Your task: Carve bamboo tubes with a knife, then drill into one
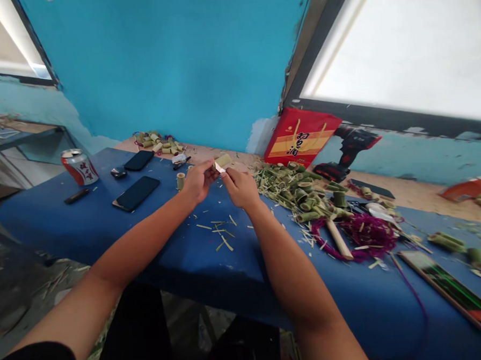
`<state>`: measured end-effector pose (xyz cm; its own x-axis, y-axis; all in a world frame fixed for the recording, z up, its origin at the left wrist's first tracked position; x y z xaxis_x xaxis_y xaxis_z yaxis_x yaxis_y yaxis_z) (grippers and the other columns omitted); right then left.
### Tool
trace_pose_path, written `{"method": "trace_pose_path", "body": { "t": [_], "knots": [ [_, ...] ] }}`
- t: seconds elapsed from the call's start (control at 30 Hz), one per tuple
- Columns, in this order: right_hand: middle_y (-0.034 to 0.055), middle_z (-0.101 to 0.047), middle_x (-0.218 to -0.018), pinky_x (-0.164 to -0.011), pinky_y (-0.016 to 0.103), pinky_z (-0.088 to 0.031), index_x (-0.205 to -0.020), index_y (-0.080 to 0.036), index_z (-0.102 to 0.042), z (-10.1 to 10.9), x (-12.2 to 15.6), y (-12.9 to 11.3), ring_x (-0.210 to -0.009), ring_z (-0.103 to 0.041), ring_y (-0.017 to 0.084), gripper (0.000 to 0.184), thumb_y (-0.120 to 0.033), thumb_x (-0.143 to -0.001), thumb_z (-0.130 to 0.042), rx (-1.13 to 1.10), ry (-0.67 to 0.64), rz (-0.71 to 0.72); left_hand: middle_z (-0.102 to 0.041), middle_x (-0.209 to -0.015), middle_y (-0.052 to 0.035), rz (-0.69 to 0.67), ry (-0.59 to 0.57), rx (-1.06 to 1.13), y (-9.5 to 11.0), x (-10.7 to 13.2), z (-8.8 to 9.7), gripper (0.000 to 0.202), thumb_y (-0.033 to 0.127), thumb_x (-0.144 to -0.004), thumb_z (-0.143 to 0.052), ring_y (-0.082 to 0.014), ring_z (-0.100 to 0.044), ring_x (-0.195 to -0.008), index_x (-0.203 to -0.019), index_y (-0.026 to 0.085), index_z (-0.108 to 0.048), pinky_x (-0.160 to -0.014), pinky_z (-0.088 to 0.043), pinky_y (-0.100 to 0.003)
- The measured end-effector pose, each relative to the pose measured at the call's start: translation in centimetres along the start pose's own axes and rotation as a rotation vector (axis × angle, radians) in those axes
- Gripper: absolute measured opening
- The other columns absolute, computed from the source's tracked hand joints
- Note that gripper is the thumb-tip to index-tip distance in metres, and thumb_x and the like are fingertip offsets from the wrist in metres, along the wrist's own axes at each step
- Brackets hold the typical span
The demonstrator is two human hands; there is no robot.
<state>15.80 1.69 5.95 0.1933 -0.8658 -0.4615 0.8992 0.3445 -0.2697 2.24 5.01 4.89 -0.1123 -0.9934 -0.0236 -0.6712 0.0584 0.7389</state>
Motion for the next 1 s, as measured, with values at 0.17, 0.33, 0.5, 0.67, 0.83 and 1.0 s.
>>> {"method": "trace_pose_path", "body": {
  "t": [0.17, 0.33, 0.5, 0.67, 0.83, 1.0],
  "knots": [
    [0.0072, -0.073, -0.085, -0.066, 0.033, -0.023, -0.095, -0.022, -0.069, 0.0, 0.0, 0.1, -0.077, -0.06, 0.021, 0.048, -0.053, -0.109, -0.035, 0.088, 0.025, 0.003, -0.064, -0.063, -0.0032, 0.127, -0.004, -0.03, -0.3, -0.2, 0.2, 0.021, 0.012, -0.092, -0.062, -0.0095, -0.056, -0.054, -0.072, 0.012, -0.069, -0.057, -0.04, -0.024],
    [0.0119, -0.076, -0.095, -0.067, 0.032, -0.025, -0.1, -0.021, -0.072, 0.5, -0.7, 4.0, -0.081, -0.062, 0.023, 0.052, -0.051, -0.11, -0.032, 0.077, 0.074, -0.201, -0.065, -0.064, -0.0041, 0.17, 0.02, -0.022, -0.3, -0.4, 0.4, 0.014, 0.011, -0.089, -0.063, -0.0109, -0.058, -0.055, -0.077, 0.013, -0.07, -0.054, -0.04, -0.024],
    [0.0142, -0.075, -0.097, -0.067, 0.032, -0.025, -0.093, -0.02, -0.071, 1.9, -0.5, 8.7, -0.083, -0.06, 0.024, 0.055, -0.049, -0.109, -0.028, 0.022, 0.139, -0.44, -0.058, -0.059, -0.0008, 0.12, 0.072, 0.043, 0.2, -0.4, 0.7, 0.016, 0.011, -0.087, -0.068, -0.0106, -0.06, -0.055, -0.073, 0.015, -0.061, -0.054, -0.043, -0.021],
    [0.0078, -0.071, -0.082, -0.067, 0.032, -0.025, -0.088, -0.021, -0.066, 0.8, -0.3, 3.6, -0.076, -0.058, 0.021, 0.05, -0.05, -0.109, -0.031, 0.014, 0.106, -0.105, -0.064, -0.064, -0.003, 0.124, 0.058, 0.049, -0.2, -0.3, 0.4, 0.017, 0.011, -0.089, -0.067, -0.0123, -0.065, -0.061, -0.072, 0.014, -0.063, -0.06, -0.049, -0.022],
    [0.0076, -0.072, -0.082, -0.067, 0.032, -0.025, -0.095, -0.021, -0.07, -0.3, 0.0, 0.2, -0.076, -0.06, 0.021, 0.048, -0.051, -0.11, -0.034, 0.063, 0.015, -0.043, -0.065, -0.063, -0.0028, 0.011, -0.034, -0.072, -0.3, -0.3, 0.1, 0.019, 0.012, -0.085, -0.071, -0.0096, -0.059, -0.057, -0.066, 0.011, -0.069, -0.058, -0.043, -0.023],
    [0.0155, -0.076, -0.101, -0.068, 0.033, -0.028, -0.105, -0.019, -0.075, 1.1, -0.4, 4.7, -0.084, -0.063, 0.026, 0.055, -0.05, -0.111, -0.029, 0.082, 0.036, -0.397, -0.067, -0.065, -0.0018, -0.096, 0.021, -0.153, 0.1, -0.2, 0.4, 0.003, 0.01, -0.079, -0.077, -0.0091, -0.057, -0.055, -0.076, 0.01, -0.076, -0.06, -0.041, -0.024]
  ]
}}
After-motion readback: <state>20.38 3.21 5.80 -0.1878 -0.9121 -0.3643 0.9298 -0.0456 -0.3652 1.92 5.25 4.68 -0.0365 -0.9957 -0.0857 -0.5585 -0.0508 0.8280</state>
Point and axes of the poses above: each hand's wrist, its own x-axis away from the middle knuckle, its own z-axis out of the back of the hand, y = z × x, the point moved 5 cm from there along -x, towards the middle knuckle
